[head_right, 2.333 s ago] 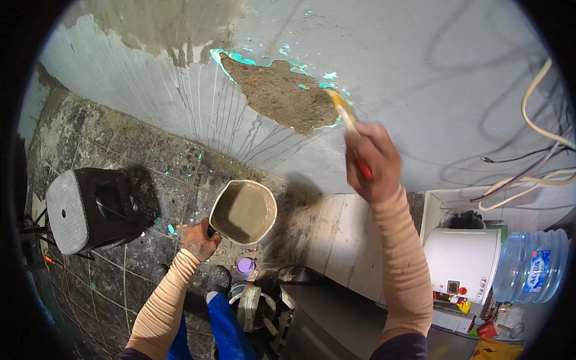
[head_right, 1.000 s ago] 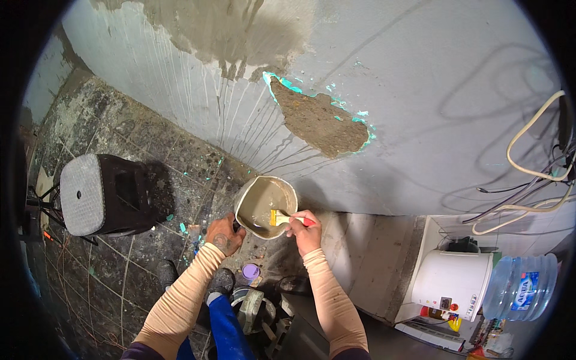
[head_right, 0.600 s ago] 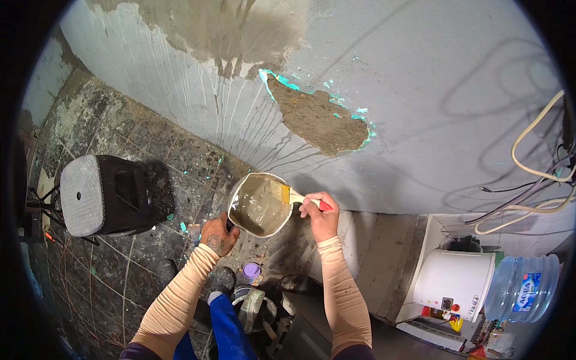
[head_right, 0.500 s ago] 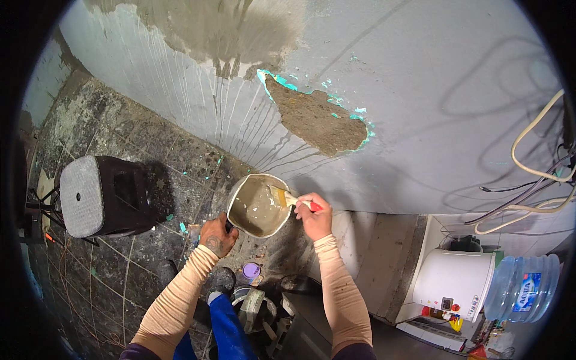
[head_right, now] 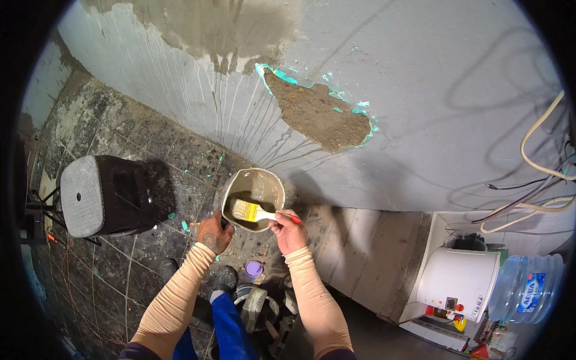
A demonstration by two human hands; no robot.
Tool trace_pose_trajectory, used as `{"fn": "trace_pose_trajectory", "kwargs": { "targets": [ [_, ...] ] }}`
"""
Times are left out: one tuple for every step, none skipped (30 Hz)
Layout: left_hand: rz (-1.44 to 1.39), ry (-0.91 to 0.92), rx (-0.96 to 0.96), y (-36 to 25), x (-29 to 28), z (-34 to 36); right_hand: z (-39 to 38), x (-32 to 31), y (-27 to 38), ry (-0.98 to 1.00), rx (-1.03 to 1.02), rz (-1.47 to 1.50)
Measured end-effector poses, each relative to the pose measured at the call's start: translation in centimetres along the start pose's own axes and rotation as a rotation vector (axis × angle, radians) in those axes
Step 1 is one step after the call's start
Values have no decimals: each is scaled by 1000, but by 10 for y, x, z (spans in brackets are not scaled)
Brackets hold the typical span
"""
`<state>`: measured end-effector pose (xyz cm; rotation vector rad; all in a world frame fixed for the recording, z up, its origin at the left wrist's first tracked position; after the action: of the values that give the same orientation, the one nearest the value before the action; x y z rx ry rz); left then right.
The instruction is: Applying primer and smoothing plaster on a wall during renovation.
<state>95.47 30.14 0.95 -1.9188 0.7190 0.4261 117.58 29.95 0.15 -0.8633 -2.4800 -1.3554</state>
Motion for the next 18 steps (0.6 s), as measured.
{"fn": "trace_pose_trajectory", "kwargs": {
  "targets": [
    [1, -3, -1, 0, -1, 0, 0, 1, -1, -10, 12, 80],
    [-7, 1, -5, 0, -1, 1, -1, 2, 1, -7, 11, 79],
    [-16, 4, -8, -1, -1, 2, -1, 2, 4, -8, -24, 110],
    [-20, 3, -5, -3, -1, 2, -3, 2, 10, -11, -61, 140],
    [-26, 13, -2, -6, -2, 2, -4, 1, 16, -14, -98, 168],
    [-33, 23, 2, -10, -3, 2, -5, -1, 23, -36, -132, 162],
    [-42, 23, 8, -16, -4, 1, -8, 1, 32, -36, -139, 155],
    [-54, 43, -3, -20, -5, 0, -14, 8, 41, -68, -194, 108],
    [-67, 64, -15, -22, -6, 0, -20, 14, 50, -100, -249, 59],
    [-56, 45, 11, -22, -4, 1, -24, 20, 61, -113, -293, -6],
    [-58, 42, 10, -22, -5, 1, -28, 27, 72, -116, -345, -52],
    [-63, 47, 24, -25, -5, 2, -30, 33, 88, -106, -412, -102],
    [-68, 53, 35, -27, -5, 3, -31, 39, 103, -96, -476, -152],
    [-77, 55, 52, -29, -7, 4, -29, 48, 120, -97, -590, -191],
    [-79, 57, 50, -30, -8, 5, -24, 56, 136, -98, -703, -229],
    [-82, 63, 48, -32, -7, 7, -15, 57, 155, -30, -795, -248],
    [-85, 67, 49, -36, -8, 9, -7, 61, 175, 42, -890, -266],
    [-70, 70, 36, -35, -8, 11, -2, 73, 193, 7, -1013, -513]
  ]
}}
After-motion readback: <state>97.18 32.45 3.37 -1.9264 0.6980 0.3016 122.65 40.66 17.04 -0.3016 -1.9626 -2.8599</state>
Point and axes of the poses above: each hand's wrist, its own z-axis towards the middle knuckle, its own x-axis out of the palm, y = z × x, the point moved 2 cm from there along z, towards the middle knuckle, and after that the axes turned 2 degrees about -y, right-handed, at the moved point
